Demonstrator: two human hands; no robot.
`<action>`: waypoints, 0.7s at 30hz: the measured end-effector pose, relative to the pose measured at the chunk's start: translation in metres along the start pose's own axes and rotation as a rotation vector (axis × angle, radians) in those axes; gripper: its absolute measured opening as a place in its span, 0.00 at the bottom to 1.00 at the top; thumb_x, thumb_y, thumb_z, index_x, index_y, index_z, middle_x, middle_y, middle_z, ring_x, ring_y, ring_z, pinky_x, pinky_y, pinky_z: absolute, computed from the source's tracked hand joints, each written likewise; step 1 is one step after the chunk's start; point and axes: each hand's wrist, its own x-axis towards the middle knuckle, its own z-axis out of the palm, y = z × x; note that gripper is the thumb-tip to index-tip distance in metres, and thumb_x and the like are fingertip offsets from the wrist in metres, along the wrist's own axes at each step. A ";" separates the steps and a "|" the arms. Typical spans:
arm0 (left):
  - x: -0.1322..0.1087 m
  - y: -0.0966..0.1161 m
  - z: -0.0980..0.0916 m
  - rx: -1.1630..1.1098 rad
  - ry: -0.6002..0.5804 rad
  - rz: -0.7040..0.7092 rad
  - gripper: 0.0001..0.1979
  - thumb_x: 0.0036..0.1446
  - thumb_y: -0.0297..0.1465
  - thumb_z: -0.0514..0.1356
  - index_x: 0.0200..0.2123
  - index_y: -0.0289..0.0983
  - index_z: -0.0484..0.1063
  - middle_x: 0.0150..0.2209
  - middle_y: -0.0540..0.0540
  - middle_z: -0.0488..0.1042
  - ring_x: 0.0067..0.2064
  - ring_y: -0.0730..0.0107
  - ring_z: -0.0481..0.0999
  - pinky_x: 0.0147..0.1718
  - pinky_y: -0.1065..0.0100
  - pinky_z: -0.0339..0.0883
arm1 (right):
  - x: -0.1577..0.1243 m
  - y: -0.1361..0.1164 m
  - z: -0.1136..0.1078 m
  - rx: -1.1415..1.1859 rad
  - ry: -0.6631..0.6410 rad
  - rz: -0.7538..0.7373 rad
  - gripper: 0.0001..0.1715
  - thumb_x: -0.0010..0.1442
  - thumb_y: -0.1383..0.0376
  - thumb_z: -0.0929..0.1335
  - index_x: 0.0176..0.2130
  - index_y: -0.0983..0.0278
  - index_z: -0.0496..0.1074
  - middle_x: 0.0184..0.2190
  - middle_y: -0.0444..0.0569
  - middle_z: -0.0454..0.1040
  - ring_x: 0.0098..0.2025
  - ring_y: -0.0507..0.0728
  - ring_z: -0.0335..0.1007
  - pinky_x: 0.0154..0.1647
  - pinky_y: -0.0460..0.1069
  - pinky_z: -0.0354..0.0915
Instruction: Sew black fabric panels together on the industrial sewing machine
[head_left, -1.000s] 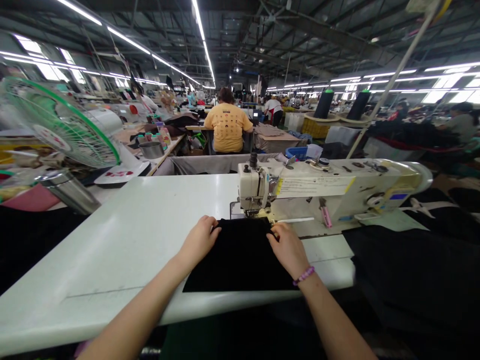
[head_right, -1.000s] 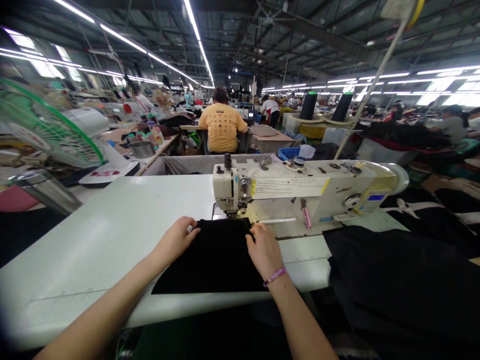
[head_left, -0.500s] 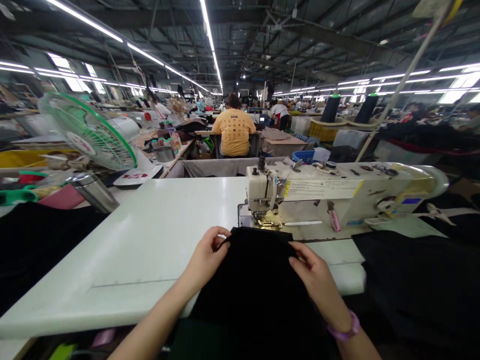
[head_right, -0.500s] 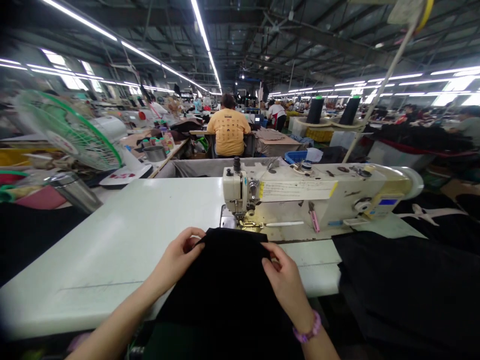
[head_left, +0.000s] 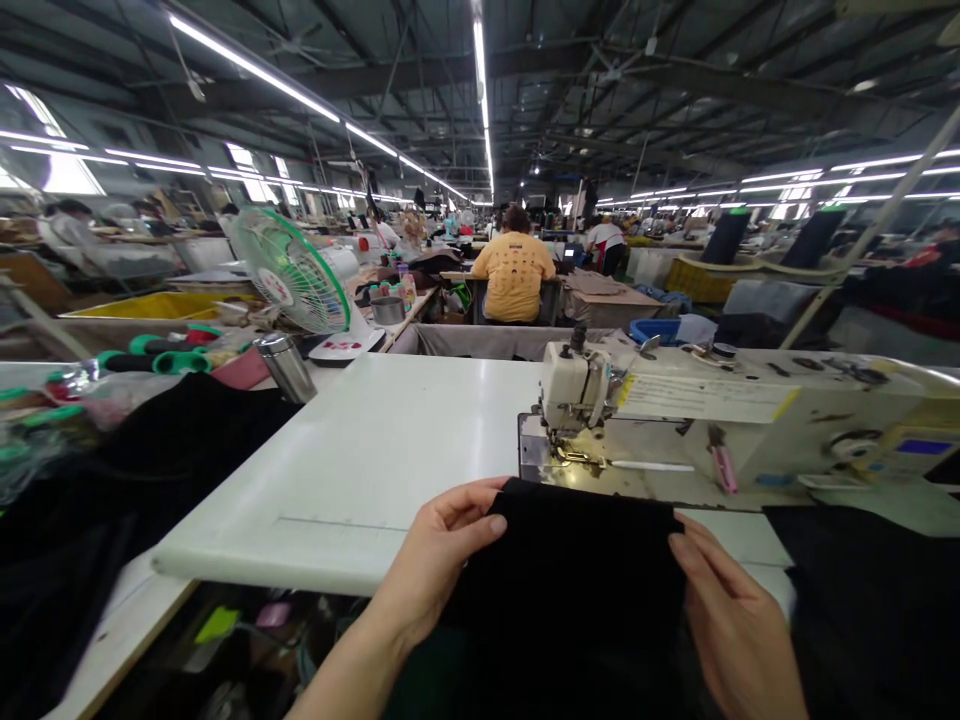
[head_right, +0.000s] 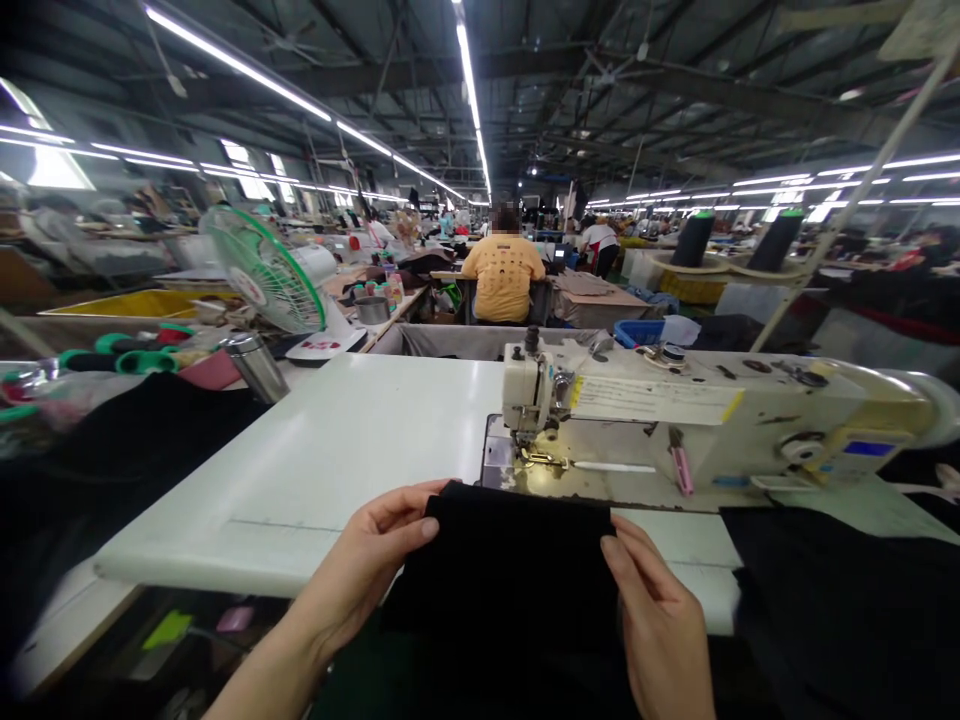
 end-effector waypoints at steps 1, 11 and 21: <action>-0.001 0.001 0.000 -0.016 0.006 -0.008 0.11 0.39 0.31 0.75 0.30 0.39 0.82 0.52 0.44 0.78 0.50 0.57 0.77 0.55 0.61 0.66 | 0.000 0.000 0.000 0.058 0.003 0.028 0.30 0.39 0.46 0.79 0.38 0.59 0.82 0.53 0.49 0.78 0.61 0.67 0.67 0.67 0.57 0.58; -0.005 -0.002 0.002 0.255 0.118 0.311 0.07 0.52 0.38 0.68 0.31 0.41 0.83 0.42 0.45 0.79 0.46 0.63 0.76 0.50 0.67 0.68 | -0.002 0.007 -0.006 0.025 0.052 -0.066 0.27 0.44 0.49 0.78 0.39 0.63 0.82 0.48 0.51 0.80 0.56 0.66 0.72 0.61 0.54 0.65; -0.003 -0.002 0.006 0.170 0.301 0.220 0.11 0.43 0.38 0.72 0.29 0.38 0.80 0.29 0.48 0.80 0.33 0.68 0.76 0.36 0.70 0.70 | -0.007 -0.008 0.000 0.258 0.097 0.139 0.28 0.31 0.57 0.83 0.34 0.62 0.82 0.43 0.49 0.82 0.48 0.60 0.77 0.35 0.40 0.75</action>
